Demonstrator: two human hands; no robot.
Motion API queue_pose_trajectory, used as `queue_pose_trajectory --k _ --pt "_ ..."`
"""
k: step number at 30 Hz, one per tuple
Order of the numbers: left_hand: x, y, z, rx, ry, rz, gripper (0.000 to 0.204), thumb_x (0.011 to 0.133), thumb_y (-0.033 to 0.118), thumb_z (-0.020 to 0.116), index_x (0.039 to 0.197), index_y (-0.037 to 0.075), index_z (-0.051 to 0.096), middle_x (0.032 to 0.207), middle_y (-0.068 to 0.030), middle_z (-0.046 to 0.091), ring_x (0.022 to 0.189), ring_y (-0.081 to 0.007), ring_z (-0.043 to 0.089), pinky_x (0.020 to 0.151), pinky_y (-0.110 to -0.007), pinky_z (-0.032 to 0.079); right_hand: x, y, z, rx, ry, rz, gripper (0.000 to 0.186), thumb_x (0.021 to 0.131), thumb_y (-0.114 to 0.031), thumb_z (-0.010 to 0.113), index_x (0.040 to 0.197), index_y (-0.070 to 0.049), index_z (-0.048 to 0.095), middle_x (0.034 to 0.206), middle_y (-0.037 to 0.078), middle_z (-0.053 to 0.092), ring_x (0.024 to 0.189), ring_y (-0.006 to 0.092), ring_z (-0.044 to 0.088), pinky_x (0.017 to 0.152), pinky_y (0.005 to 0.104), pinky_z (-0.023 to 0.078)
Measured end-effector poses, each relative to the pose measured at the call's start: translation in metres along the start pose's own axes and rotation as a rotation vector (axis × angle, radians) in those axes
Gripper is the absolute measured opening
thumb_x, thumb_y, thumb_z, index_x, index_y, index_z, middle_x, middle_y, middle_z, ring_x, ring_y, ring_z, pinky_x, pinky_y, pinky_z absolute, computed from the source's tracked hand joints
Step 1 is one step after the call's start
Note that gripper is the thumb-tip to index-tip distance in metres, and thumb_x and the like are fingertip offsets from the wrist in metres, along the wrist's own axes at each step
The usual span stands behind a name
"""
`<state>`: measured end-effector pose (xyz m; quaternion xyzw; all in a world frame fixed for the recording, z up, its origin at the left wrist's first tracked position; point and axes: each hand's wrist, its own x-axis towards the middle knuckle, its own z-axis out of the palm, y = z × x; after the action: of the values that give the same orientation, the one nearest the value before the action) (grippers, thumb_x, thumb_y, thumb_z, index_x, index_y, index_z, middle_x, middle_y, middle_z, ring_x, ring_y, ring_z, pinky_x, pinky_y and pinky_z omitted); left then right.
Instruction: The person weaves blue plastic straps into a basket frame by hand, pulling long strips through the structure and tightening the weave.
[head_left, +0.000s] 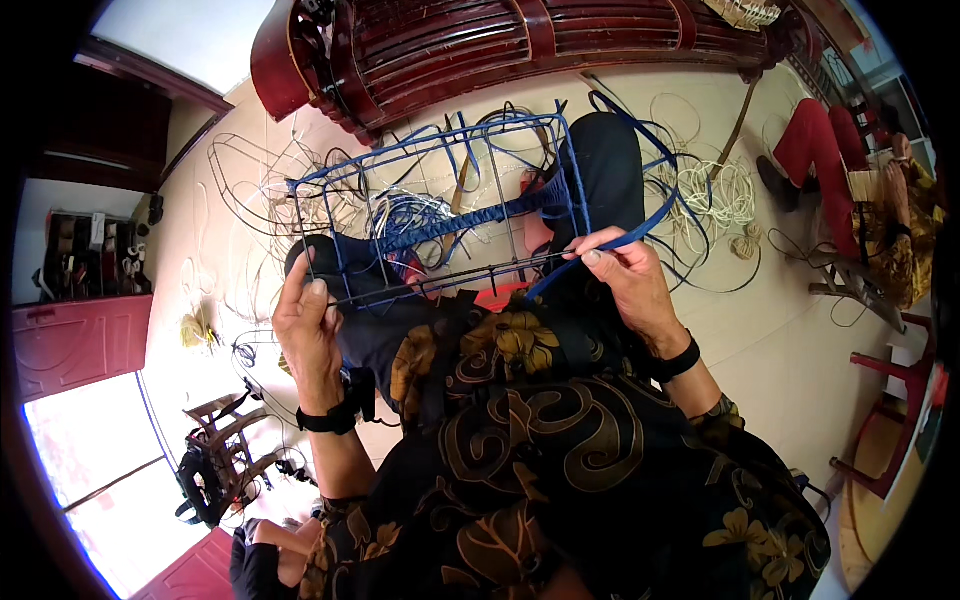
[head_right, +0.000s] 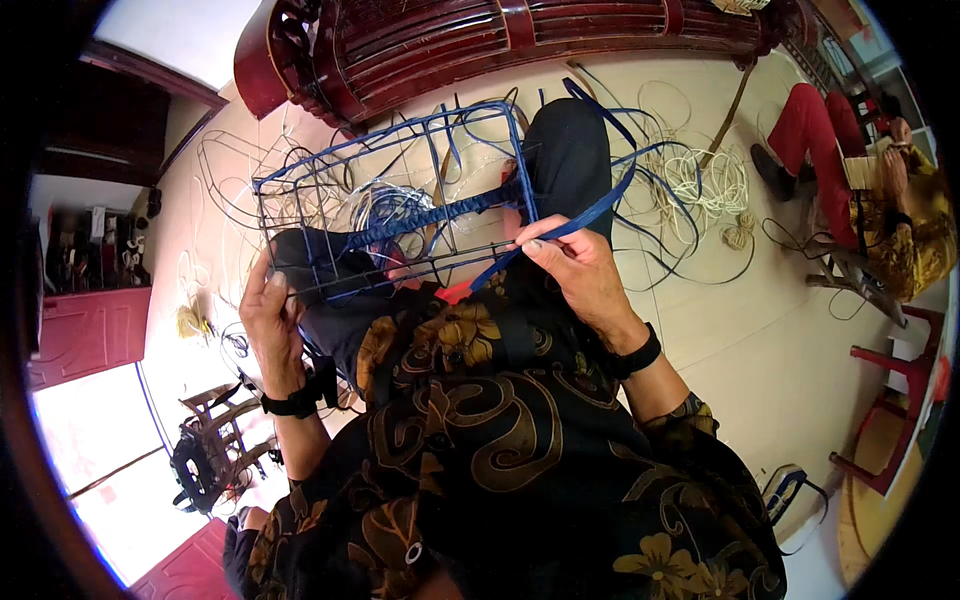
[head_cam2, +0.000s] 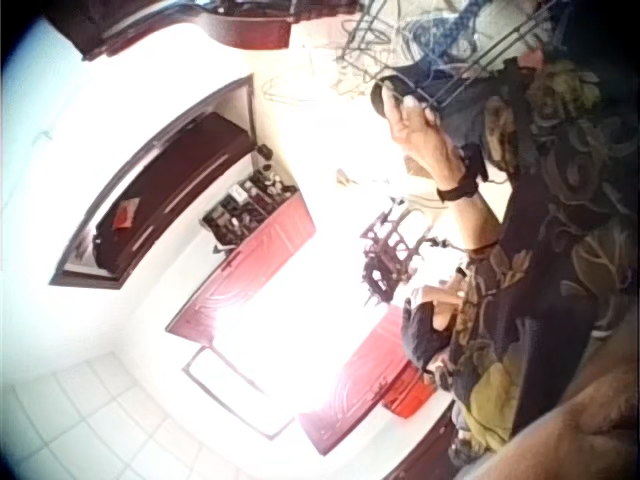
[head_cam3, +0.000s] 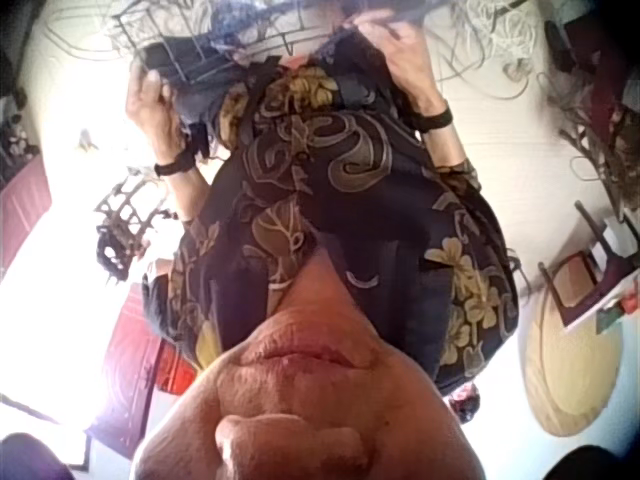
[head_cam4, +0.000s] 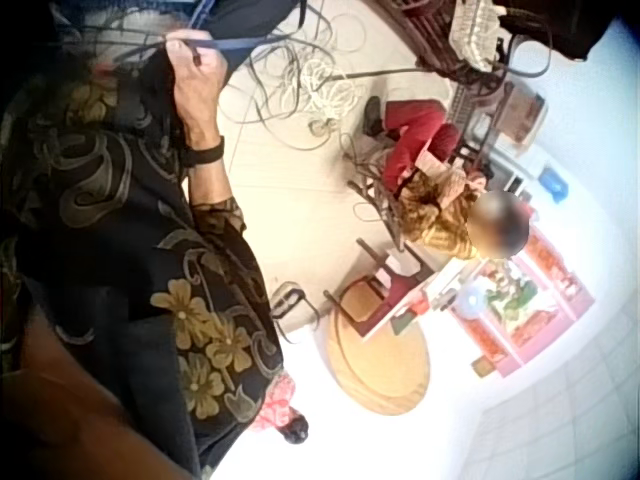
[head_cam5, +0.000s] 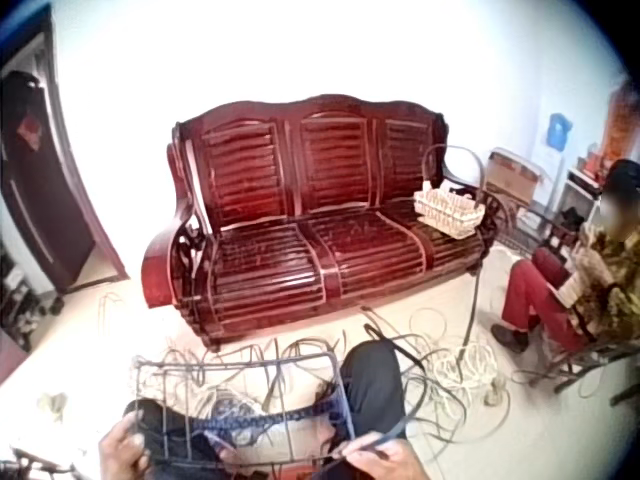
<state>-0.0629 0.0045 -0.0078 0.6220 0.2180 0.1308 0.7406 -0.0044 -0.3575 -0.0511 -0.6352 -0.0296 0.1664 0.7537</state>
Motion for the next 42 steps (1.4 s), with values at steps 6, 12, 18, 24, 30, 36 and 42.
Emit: queue_pose_trajectory --k 6,12,18,24,30,36,42 --pt "-0.003 -0.007 -0.006 0.051 0.051 -0.006 0.047 0.093 0.003 0.059 0.138 -0.004 0.048 0.066 0.0034 0.047 0.052 -0.0034 0.038 0.046 -0.018 0.029 0.001 0.000 0.005 -0.016 -0.047 -0.007 0.012 0.095 -0.011 0.062 0.102 -0.002 0.067 0.096 0.000 0.066 0.085 0.0055 0.055 0.079 0.0204 0.043" --pt "-0.005 -0.006 -0.005 0.071 0.109 -0.029 0.046 0.092 0.005 0.060 0.136 -0.003 0.050 0.067 0.0024 0.048 0.054 -0.0038 0.040 0.048 -0.018 0.030 -0.001 -0.003 0.006 0.002 -0.055 -0.008 0.011 0.095 -0.009 0.062 0.101 -0.002 0.067 0.102 0.003 0.066 0.093 0.0081 0.058 0.085 0.0219 0.044" --pt "0.004 0.000 0.005 0.053 0.058 -0.060 0.041 0.092 0.003 0.058 0.133 -0.001 0.055 0.068 0.0030 0.050 0.054 -0.0032 0.040 0.049 -0.017 0.031 0.005 -0.008 0.009 0.101 0.019 0.019 0.012 0.094 -0.008 0.063 0.103 -0.002 0.067 0.101 0.004 0.066 0.092 0.0083 0.058 0.086 0.0221 0.044" --pt "0.034 -0.006 0.010 0.158 0.148 -0.008 0.036 0.094 0.005 0.057 0.129 0.002 0.059 0.071 0.0034 0.053 0.056 -0.0026 0.042 0.049 -0.016 0.030 0.025 -0.022 0.013 0.120 0.007 0.031 0.010 0.092 -0.007 0.064 0.100 -0.002 0.068 0.106 0.006 0.067 0.101 0.0142 0.059 0.093 0.0279 0.044" --pt "0.029 -0.009 0.013 0.465 0.293 0.074 0.038 0.091 0.003 0.058 0.129 0.002 0.059 0.082 -0.0017 0.060 0.073 -0.0104 0.056 0.065 -0.022 0.044 0.039 -0.035 -0.019 -0.019 0.125 -0.112 0.010 0.090 -0.006 0.066 0.098 0.000 0.068 0.102 0.007 0.067 0.090 0.0096 0.057 0.083 0.0235 0.045" --pt "0.021 0.020 0.065 0.988 0.196 0.685 0.034 0.083 -0.001 0.061 0.118 -0.001 0.062 0.115 -0.0152 0.062 0.108 -0.0283 0.057 0.095 -0.037 0.043 0.051 -0.062 -0.025 -0.216 0.175 -0.214 0.011 0.090 -0.007 0.065 0.099 -0.002 0.070 0.082 0.000 0.066 0.066 0.0050 0.052 0.061 0.0194 0.041" --pt "0.009 0.029 0.133 0.897 -0.446 0.781 0.024 0.074 -0.004 0.069 0.097 0.000 0.067 0.108 -0.0151 0.063 0.109 -0.0344 0.057 0.095 -0.042 0.044 0.076 -0.080 -0.015 -0.607 -0.031 -0.472 0.011 0.088 -0.004 0.062 0.096 -0.001 0.069 0.081 0.008 0.068 0.067 0.0140 0.064 0.060 0.0261 0.047"
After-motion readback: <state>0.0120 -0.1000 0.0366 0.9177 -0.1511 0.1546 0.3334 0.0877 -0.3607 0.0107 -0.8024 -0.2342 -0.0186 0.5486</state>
